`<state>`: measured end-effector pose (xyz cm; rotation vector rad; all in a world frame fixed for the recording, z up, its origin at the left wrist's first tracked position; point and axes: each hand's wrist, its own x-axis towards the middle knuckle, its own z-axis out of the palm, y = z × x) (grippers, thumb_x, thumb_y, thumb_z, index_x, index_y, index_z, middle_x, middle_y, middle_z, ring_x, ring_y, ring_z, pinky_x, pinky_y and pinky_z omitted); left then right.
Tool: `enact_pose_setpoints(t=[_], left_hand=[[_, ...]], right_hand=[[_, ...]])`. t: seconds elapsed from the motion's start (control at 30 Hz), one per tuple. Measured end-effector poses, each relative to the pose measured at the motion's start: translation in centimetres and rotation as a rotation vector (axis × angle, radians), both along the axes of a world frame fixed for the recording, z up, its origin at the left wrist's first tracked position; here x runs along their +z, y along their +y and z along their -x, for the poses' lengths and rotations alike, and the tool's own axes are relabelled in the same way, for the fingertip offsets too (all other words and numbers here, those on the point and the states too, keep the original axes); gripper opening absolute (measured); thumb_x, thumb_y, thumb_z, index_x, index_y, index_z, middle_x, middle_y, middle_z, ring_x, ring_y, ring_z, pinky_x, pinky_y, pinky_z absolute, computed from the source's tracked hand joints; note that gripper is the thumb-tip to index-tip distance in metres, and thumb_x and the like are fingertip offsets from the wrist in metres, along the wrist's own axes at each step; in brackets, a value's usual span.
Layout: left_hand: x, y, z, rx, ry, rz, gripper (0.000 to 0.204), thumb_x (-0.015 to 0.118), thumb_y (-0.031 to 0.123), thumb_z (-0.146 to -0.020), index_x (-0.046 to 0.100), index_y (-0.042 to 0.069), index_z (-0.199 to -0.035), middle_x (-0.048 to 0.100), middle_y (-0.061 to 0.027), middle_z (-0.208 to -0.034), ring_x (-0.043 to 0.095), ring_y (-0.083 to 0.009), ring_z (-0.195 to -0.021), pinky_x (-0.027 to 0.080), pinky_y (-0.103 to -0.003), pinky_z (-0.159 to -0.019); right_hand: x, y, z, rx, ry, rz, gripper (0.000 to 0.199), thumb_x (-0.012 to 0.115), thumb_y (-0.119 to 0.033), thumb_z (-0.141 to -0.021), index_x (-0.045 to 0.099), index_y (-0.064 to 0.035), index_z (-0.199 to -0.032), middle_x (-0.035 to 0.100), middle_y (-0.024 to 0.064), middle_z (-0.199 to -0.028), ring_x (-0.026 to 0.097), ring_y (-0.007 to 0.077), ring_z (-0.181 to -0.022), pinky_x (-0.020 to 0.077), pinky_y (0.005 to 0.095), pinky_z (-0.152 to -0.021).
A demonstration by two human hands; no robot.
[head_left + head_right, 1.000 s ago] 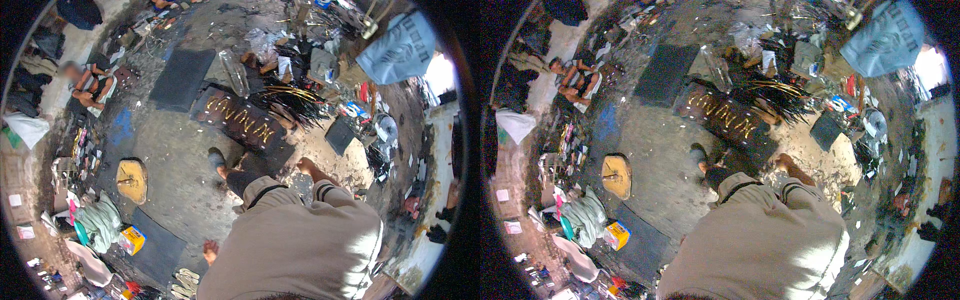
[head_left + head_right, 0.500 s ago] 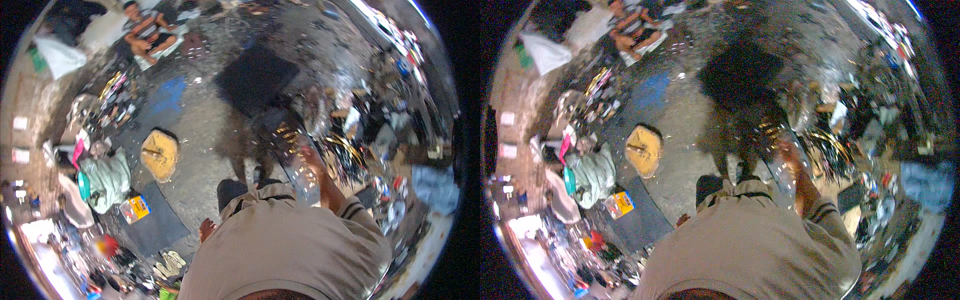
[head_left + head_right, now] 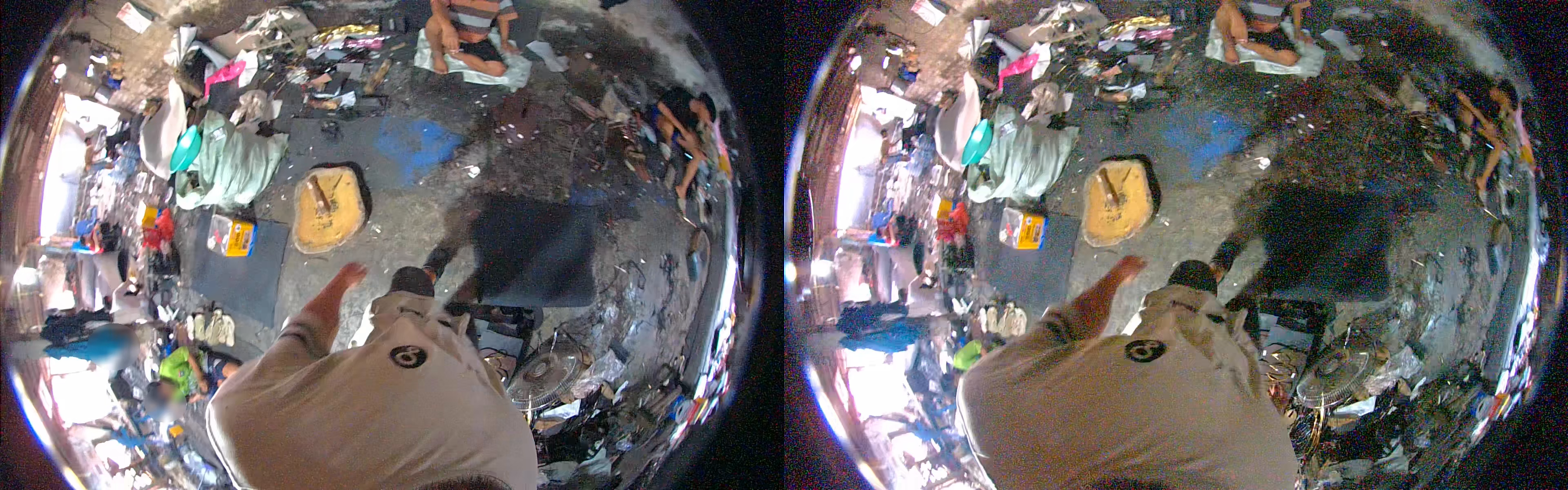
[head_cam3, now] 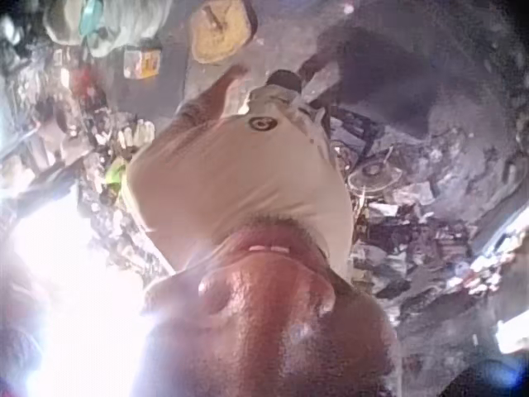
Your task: The person sits on the floor and repeatedly picks up flip-flop soles and straps, attaching them together by hand. They place the assembled pairs onto a growing pile on the floor. The person briefly stands and walks around before returning to the task.
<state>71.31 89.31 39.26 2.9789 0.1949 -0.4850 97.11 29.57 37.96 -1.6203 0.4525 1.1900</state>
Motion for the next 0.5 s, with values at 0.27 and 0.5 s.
enact_pose_setpoints(t=[0.27,0.5], left_hand=[[10.9,0.4,-53.0,0.522,-0.031,0.817,0.04,0.05,0.034,-0.095,0.06,0.004,-0.119,0.059,-0.0201,-0.118,0.056,-0.0347,-0.113,0.044,-0.045,-0.093],[7.9,-6.2,-72.2,0.267,0.016,0.859,0.036,0.049,0.025,-0.099,0.055,0.005,-0.129,0.06,-0.009,-0.125,0.057,-0.0199,-0.106,0.047,-0.033,-0.089]], right_hand=[[4.3,-1.7,-16.3,-0.199,-0.047,0.154,0.028,0.048,-0.035,-0.097,0.059,-0.0096,-0.103,0.06,0.0027,-0.087,0.06,0.016,-0.072,0.046,0.0307,-0.055],[4.1,-8.5,-24.9,-0.579,-0.056,0.206,0.027,0.049,-0.029,-0.098,0.06,-0.0064,-0.105,0.064,0.0061,-0.092,0.063,0.0182,-0.077,0.0487,0.0323,-0.06]])
